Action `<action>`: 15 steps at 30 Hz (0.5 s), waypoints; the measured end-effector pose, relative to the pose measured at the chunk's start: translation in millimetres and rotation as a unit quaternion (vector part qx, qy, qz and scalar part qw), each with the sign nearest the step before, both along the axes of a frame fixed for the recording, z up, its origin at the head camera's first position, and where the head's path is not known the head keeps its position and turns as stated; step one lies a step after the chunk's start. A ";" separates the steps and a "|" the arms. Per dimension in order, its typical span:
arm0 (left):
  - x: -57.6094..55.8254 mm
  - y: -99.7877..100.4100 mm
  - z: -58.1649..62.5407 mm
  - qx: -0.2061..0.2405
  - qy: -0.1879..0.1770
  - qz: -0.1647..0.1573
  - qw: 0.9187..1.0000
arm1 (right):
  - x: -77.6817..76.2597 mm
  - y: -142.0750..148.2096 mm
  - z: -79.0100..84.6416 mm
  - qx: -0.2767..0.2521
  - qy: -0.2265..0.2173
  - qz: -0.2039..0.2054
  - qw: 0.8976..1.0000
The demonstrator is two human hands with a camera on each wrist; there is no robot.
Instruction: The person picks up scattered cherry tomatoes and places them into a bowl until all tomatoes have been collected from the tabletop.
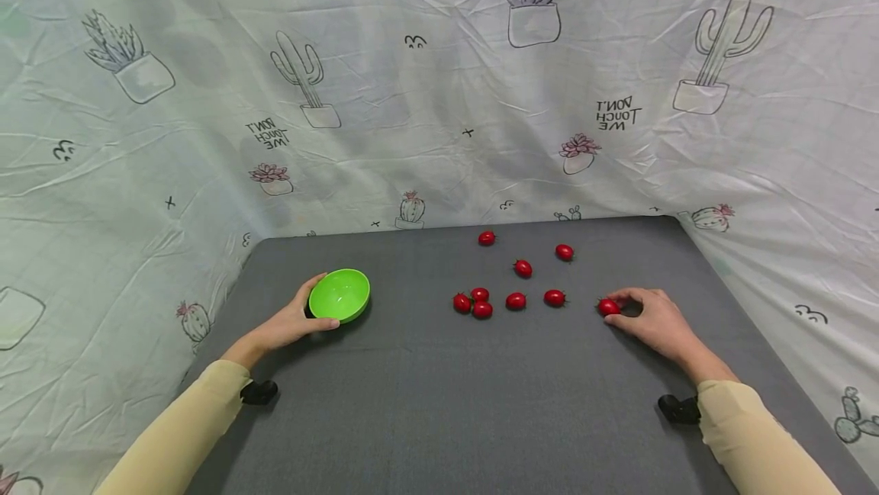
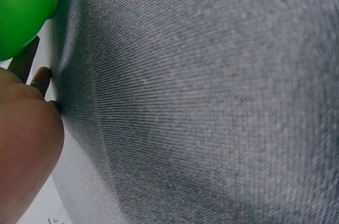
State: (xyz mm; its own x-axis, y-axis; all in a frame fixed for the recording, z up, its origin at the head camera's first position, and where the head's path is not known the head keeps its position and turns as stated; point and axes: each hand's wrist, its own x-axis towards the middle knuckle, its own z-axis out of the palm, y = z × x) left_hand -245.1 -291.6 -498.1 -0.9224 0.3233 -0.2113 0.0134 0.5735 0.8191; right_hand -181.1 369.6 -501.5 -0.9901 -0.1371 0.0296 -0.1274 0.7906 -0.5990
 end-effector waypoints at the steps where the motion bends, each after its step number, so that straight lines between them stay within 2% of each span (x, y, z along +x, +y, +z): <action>1: -1.8 -0.7 -0.2 0.001 0.000 -0.001 1.000 | -0.4 -0.6 -0.1 -0.001 0.001 0.000 1.000; 15: -27.3 -7.6 -1.1 0.003 -0.001 -0.014 1.000 | -9.1 -10.4 -1.6 -0.006 0.008 -0.008 1.000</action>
